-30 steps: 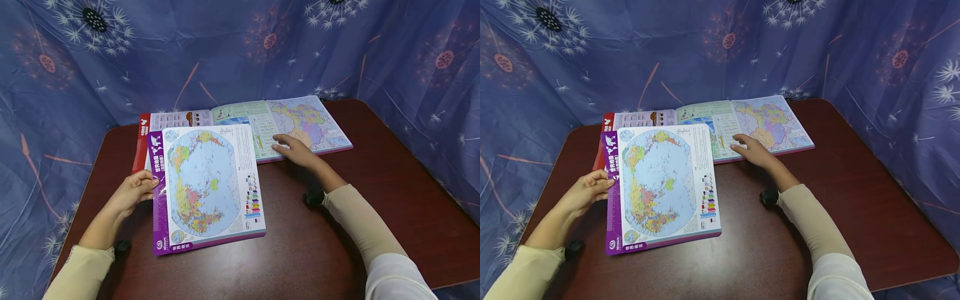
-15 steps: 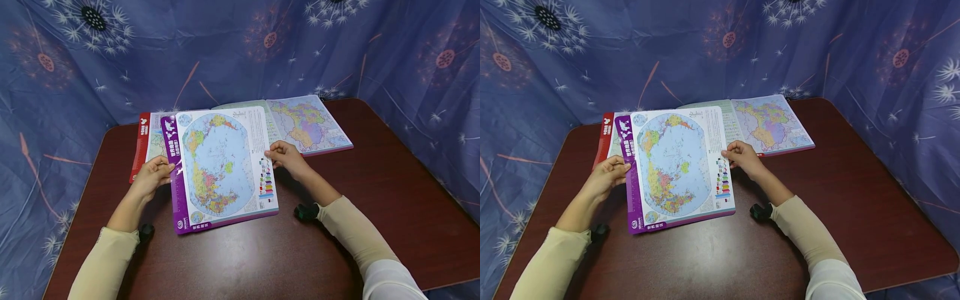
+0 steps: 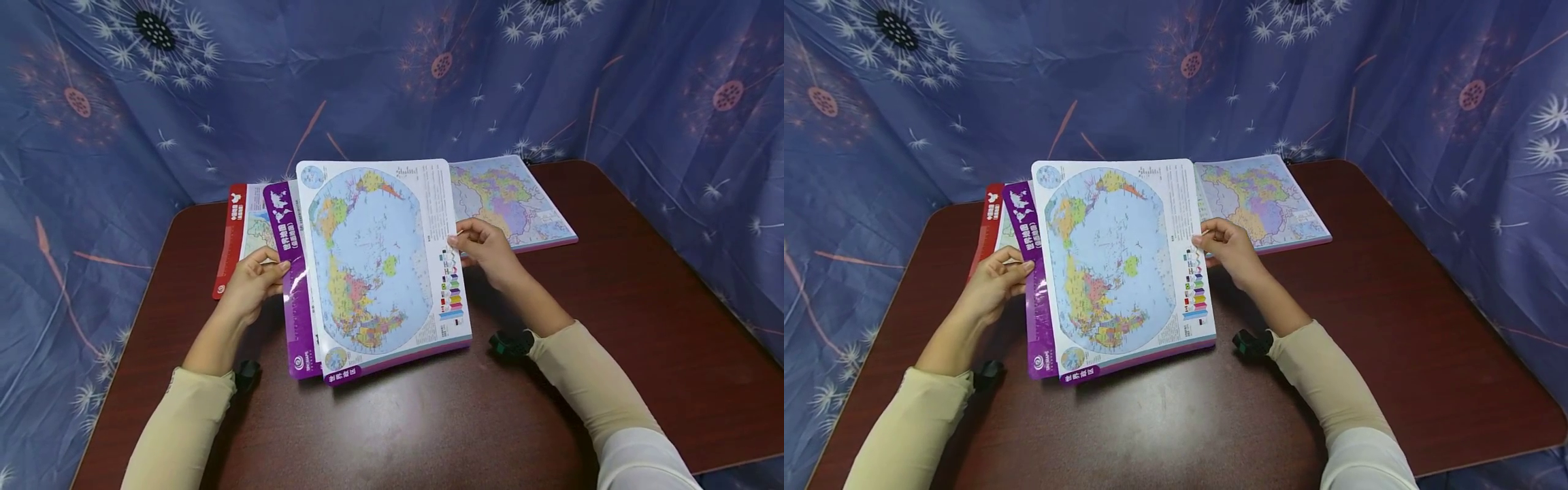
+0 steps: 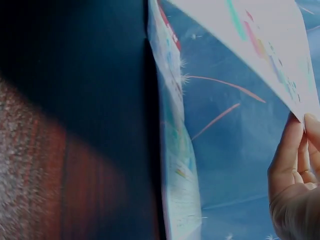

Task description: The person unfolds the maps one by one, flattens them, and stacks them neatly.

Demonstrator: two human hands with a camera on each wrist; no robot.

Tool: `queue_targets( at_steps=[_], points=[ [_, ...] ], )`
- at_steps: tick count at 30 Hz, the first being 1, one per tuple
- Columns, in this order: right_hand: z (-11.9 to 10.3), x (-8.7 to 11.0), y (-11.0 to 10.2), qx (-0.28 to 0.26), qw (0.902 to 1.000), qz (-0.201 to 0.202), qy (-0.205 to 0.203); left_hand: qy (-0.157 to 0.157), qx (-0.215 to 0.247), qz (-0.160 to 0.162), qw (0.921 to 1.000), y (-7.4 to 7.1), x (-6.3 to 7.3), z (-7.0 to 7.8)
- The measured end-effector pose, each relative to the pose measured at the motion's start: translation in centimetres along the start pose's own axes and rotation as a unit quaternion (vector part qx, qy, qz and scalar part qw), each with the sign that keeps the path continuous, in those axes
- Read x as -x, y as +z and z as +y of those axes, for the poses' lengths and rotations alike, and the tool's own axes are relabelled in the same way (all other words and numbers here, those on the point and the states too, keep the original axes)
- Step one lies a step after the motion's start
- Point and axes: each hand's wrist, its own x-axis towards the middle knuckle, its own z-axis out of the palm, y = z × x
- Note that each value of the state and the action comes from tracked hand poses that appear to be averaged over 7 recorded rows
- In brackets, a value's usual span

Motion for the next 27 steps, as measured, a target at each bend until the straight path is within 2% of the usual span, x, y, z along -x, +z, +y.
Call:
queue_targets(
  at_steps=[6,11,15,19,27],
  points=[
    [-1.3,0.4,-0.8,-0.047,0.9988,0.002,-0.014,0.008,-0.005,0.011,0.9999,-0.7,0.4,0.2],
    [-2.5,0.9,-2.1,-0.065,0.9973,0.017,-0.028,0.027,-0.005,0.02,0.9994,-2.1,1.1,0.4],
    [-2.8,1.2,-3.6,-0.083,0.9955,0.033,-0.032,0.048,0.012,0.028,0.9984,-3.6,1.8,0.8],
    [-2.5,1.6,-5.4,-0.103,0.9925,0.058,-0.032,0.067,0.035,0.044,0.9962,-5.3,2.7,1.3],
    [-2.0,2.8,-10.4,-0.13,0.9856,0.105,-0.026,0.079,0.057,0.084,0.9917,-8.3,4.2,2.1]
  ],
)
